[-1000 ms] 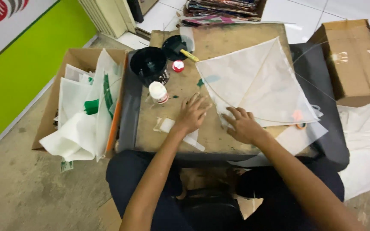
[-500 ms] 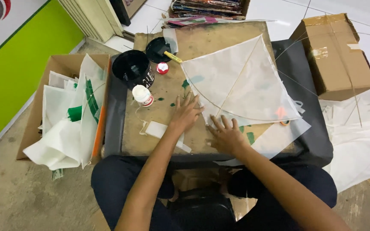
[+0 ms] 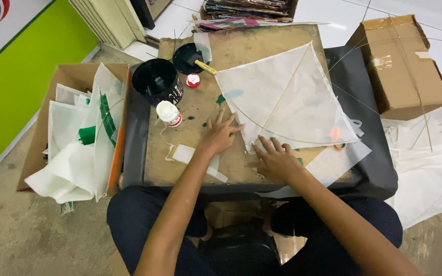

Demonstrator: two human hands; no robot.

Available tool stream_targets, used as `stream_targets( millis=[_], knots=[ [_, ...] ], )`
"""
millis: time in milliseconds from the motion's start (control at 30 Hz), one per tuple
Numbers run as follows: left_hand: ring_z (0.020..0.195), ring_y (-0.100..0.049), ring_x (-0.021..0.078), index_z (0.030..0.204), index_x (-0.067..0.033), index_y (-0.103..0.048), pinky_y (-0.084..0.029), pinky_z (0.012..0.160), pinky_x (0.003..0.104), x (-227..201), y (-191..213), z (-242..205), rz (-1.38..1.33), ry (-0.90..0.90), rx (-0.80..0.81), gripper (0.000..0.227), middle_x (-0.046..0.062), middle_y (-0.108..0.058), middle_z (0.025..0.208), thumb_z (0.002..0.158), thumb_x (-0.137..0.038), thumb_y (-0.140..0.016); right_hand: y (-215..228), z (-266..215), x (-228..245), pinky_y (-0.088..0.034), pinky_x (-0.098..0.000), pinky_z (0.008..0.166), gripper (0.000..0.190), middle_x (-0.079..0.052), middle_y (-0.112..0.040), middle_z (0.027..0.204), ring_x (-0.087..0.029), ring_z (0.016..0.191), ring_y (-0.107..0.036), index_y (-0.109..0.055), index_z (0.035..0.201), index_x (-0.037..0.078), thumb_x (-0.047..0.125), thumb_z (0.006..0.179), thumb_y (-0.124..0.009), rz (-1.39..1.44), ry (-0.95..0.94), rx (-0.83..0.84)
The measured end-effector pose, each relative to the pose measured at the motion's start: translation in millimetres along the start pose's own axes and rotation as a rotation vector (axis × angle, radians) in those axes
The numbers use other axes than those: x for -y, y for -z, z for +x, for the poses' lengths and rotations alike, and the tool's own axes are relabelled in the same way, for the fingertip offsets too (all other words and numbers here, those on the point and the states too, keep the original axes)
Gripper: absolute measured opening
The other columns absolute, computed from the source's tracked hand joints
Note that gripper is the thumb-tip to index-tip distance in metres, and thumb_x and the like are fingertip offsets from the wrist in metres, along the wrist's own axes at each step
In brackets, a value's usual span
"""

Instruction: Assembling a kite by applying glue to the frame and folding the paper edges over to secure them.

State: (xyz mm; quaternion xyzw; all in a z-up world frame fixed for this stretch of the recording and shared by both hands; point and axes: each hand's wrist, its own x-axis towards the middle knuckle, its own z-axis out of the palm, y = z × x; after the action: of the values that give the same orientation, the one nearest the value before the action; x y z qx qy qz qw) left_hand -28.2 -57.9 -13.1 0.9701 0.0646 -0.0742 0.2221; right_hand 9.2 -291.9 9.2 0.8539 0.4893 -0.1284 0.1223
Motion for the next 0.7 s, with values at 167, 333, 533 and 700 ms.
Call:
stream_targets(
  millis=[167, 333, 533, 700],
  knots=[
    [0.155, -0.019, 0.0326, 0.133, -0.0381, -0.064, -0.017, 0.119, 0.072, 1, 10, -6, 0.246, -0.172, -0.122, 0.042, -0.001, -0.041, 0.160, 0.092, -0.027, -0.067, -20, 13, -6, -0.041, -0.0514, 0.107, 0.090, -0.010, -0.032, 0.159, -0.033, 0.146, -0.034, -0.023, 0.162, 0.017, 0.044, 0.087, -0.064, 0.158, -0.027, -0.241],
    [0.148, -0.035, 0.0238, 0.112, -0.0253, -0.071, -0.020, 0.119, 0.072, 5, -10, 1, 0.404, -0.382, -0.384, 0.032, -0.005, -0.057, 0.144, 0.082, -0.026, -0.083, -31, 14, 0, -0.047, -0.0505, 0.102, 0.086, -0.012, -0.050, 0.145, -0.033, 0.137, -0.048, -0.038, 0.157, 0.012, 0.038, 0.082, -0.073, 0.293, -0.047, -0.525],
    [0.127, -0.060, 0.0173, 0.097, -0.0217, -0.068, -0.029, 0.117, 0.070, 9, -39, 17, 0.418, -0.514, -0.558, 0.010, -0.004, -0.075, 0.111, 0.090, -0.016, -0.073, -36, 15, -13, -0.055, -0.0498, 0.094, 0.088, -0.018, -0.057, 0.132, -0.038, 0.123, -0.061, -0.041, 0.154, 0.009, 0.025, 0.077, -0.081, 0.458, 0.013, -0.601],
    [0.121, -0.061, 0.0162, 0.110, -0.0283, -0.066, -0.032, 0.113, 0.071, 11, -45, 18, 0.474, -0.501, -0.464, 0.013, -0.006, -0.072, 0.106, 0.098, -0.024, -0.064, -30, 2, -31, -0.042, -0.0525, 0.112, 0.091, -0.016, -0.048, 0.144, -0.036, 0.140, -0.048, -0.034, 0.156, 0.012, 0.035, 0.079, -0.076, 0.419, 0.030, -0.425]
  ],
)
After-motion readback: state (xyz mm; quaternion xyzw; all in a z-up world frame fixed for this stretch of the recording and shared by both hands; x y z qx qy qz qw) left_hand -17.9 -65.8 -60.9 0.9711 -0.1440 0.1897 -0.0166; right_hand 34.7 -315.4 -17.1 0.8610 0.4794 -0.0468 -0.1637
